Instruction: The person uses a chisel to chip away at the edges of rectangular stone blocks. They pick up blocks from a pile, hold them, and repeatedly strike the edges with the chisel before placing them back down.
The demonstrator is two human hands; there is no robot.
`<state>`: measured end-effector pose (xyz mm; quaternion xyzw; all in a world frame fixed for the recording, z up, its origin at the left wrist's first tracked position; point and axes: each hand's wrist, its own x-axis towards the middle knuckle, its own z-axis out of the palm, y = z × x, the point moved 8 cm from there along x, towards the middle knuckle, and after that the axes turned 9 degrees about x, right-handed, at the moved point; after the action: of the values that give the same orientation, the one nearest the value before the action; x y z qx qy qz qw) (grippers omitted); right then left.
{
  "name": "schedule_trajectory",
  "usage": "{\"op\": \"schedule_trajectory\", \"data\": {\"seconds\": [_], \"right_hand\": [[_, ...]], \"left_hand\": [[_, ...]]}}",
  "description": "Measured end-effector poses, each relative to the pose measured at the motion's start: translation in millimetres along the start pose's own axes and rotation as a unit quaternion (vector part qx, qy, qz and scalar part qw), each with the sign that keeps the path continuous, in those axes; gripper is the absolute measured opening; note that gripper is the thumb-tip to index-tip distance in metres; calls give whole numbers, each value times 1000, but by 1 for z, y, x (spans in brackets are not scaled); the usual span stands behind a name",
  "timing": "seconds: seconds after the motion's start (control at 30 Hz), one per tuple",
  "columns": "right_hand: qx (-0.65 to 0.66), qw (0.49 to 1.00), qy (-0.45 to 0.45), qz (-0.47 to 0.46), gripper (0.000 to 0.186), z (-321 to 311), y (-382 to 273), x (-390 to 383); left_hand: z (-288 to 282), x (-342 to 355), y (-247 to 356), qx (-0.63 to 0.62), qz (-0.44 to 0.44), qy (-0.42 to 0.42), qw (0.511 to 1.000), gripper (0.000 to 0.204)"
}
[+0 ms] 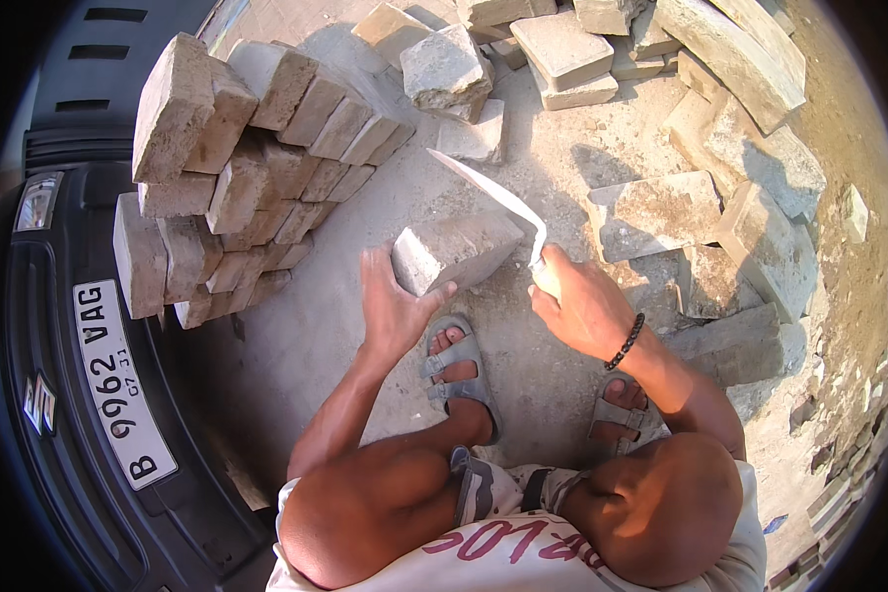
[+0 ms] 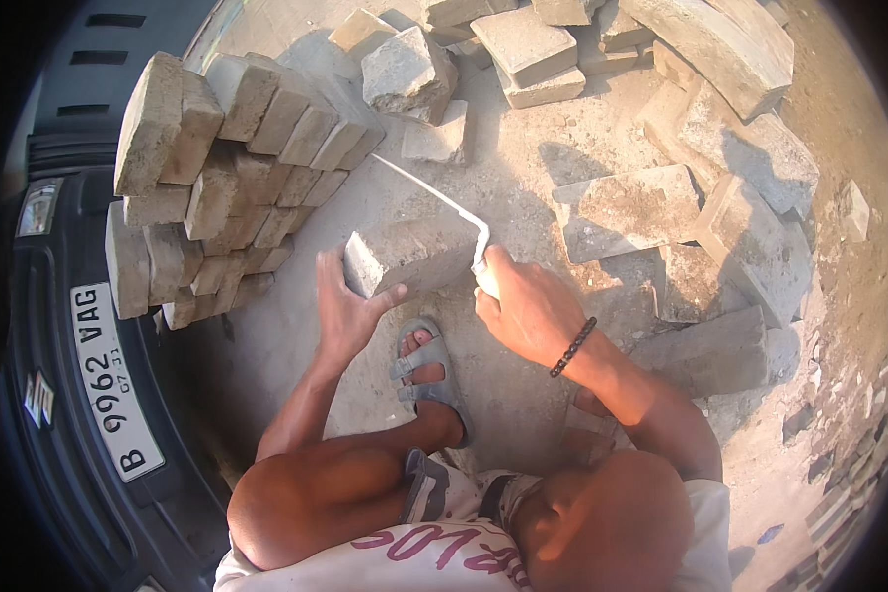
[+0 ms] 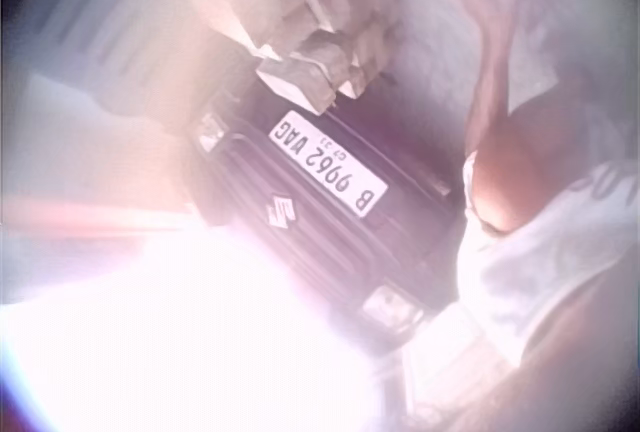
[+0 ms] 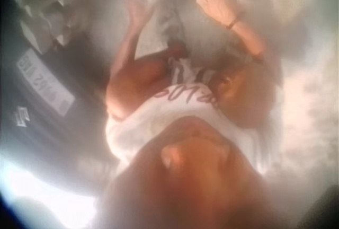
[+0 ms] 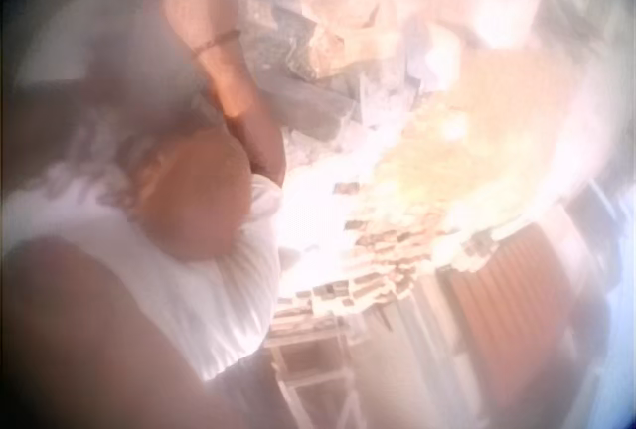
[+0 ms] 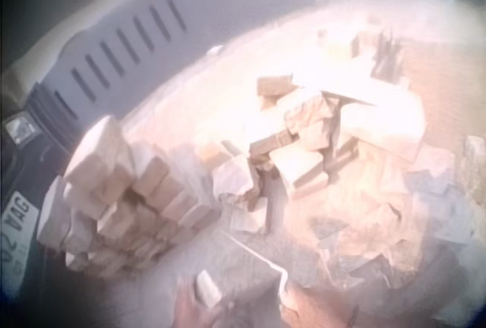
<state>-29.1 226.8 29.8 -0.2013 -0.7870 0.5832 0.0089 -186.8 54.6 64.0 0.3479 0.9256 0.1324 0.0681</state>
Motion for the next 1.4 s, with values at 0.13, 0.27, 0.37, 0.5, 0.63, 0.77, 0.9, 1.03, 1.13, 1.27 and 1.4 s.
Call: {"op": "schedule_trajectory", "data": {"seconds": [0.13, 0.27, 0.37, 0.5, 0.63, 0.77, 0.9, 1.03, 1.13, 1.27, 1.4], "right_hand": [[-40, 993, -108, -4, 31, 27, 10, -8], [-111, 988, -82, 67, 35, 9, 78, 16], [-35, 999, -35, -7, 31, -1, -2, 1], [-32, 991, -129, -12, 32, 38, 9, -10], [-97, 993, -57, 35, 28, 19, 97, 18], [-50, 999, 1, -10, 25, -2, 10, 2], [-46, 993, -96, -41, 29, 24, -17, -21], [-99, 987, -82, 99, 30, 22, 101, 12], [-13, 996, -21, 91, 32, 5, 88, 9], [63, 994, 81, 26, 32, -8, 44, -8], [132, 990, 38, -37, 30, 24, 2, -8]], "left_hand": [[6, 11, 7, 0, -9, -11, 1000, 89], [5, 8, 9, -37, -8, 31, 999, 82], [4, 0, 2, -19, -34, 13, 999, 80], [4, 2, 4, -27, -31, 7, 999, 79], [4, -5, 0, -31, -25, 27, 999, 79], [5, -12, -9, -31, -45, 22, 998, 81], [8, -3, -5, -30, -5, -15, 999, 84], [3, -2, -8, -38, -12, -49, 998, 88], [-7, 5, -4, -38, 0, -12, 999, 88], [-5, 24, -21, -120, -116, -52, 985, 83], [-2, 22, -66, -149, -124, 19, 981, 73]]}}
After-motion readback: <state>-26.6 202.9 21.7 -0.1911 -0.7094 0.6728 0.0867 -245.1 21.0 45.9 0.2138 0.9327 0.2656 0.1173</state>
